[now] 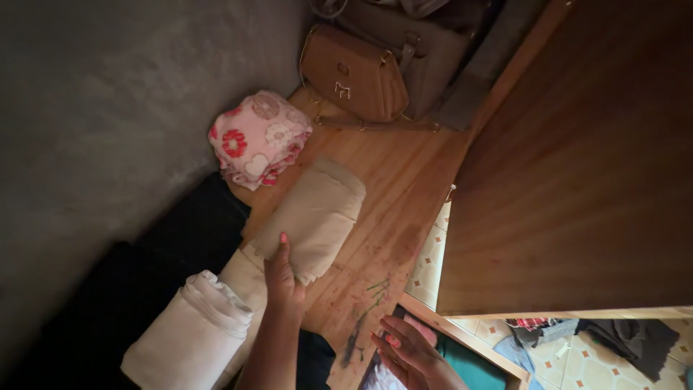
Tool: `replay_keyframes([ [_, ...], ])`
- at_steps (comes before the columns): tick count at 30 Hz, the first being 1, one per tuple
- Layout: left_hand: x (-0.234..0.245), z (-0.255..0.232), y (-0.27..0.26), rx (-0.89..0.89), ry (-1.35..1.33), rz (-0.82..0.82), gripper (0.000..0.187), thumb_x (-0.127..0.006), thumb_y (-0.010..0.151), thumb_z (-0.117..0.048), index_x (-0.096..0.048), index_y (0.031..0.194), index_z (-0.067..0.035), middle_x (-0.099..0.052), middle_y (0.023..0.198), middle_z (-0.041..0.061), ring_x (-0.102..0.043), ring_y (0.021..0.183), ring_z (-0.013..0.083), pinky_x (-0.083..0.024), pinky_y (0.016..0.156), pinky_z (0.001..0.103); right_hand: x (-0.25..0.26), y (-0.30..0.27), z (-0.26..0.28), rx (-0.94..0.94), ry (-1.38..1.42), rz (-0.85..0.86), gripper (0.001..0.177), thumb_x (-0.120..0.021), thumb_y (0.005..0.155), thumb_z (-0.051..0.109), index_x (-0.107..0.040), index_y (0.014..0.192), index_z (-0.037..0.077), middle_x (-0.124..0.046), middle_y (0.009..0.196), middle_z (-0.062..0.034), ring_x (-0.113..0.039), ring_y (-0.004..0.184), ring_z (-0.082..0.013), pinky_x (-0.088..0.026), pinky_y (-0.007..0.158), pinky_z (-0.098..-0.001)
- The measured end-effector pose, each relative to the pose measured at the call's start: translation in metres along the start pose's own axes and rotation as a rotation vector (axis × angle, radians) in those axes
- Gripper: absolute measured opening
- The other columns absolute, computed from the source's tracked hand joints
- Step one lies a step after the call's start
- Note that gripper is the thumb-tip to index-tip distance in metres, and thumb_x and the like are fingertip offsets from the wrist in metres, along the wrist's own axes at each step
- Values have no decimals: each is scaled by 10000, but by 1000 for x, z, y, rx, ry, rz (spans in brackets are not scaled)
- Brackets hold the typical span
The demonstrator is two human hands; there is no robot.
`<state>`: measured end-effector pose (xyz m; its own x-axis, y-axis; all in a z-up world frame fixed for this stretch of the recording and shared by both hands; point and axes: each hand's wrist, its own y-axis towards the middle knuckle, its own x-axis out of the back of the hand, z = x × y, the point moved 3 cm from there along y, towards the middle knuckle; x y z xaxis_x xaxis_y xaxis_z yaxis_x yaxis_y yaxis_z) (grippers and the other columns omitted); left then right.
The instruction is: The person folds clothes on a bed by hand and places them inside a wooden wardrobe.
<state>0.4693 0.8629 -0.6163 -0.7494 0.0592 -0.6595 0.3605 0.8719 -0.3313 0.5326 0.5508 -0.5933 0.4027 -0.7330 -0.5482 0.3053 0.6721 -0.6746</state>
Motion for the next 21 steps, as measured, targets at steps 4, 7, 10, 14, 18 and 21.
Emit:
replay_keyframes([
  [4,11,16,17,-45,90,-105,726,-780,852,-311,-464,1456,-62,-576,1409,55,-574,1256,218,-481,1071,369,-30,7,15,-9,-98,-11,673,-636,925,171,-393,1539,41,-425,1558,-78,-481,1467,-240,-385,1164,-355],
  [7,20,23,32,-93,156,-131,749,-731,898,-370,-416,1504,-62,-535,1467,67,-555,1288,214,-450,1087,352,-55,10,25,8,-100,39,675,-614,928,159,-396,1555,39,-417,1562,-82,-480,1460,-255,-378,1174,-363],
  [10,30,28,57,-119,196,-183,750,-684,938,-419,-405,1519,-36,-538,1475,100,-562,1283,236,-452,1079,346,-64,11,31,7,-112,62,629,-592,941,157,-398,1524,22,-435,1562,-105,-489,1452,-262,-382,1177,-371],
  [14,32,41,68,-199,148,-286,770,-677,930,-434,-379,1505,-17,-529,1467,129,-573,1260,260,-492,1057,362,-54,18,25,0,-47,18,607,-587,950,144,-432,1521,5,-481,1529,-175,-528,1415,-288,-405,1159,-382],
  [18,23,35,61,-94,518,-513,761,-662,975,-463,-374,1517,-13,-535,1483,172,-582,1300,308,-490,1066,379,-32,23,16,43,-40,81,604,-594,928,123,-436,1501,13,-489,1558,-93,-537,1407,-277,-418,1165,-366],
  [21,-4,12,46,-151,1207,-600,709,-634,1052,-474,-423,1534,1,-501,1533,237,-516,1397,398,-434,1134,451,-16,23,14,-45,-113,-61,586,-606,945,173,-447,1498,65,-479,1523,-77,-546,1422,-238,-423,1161,-351],
])
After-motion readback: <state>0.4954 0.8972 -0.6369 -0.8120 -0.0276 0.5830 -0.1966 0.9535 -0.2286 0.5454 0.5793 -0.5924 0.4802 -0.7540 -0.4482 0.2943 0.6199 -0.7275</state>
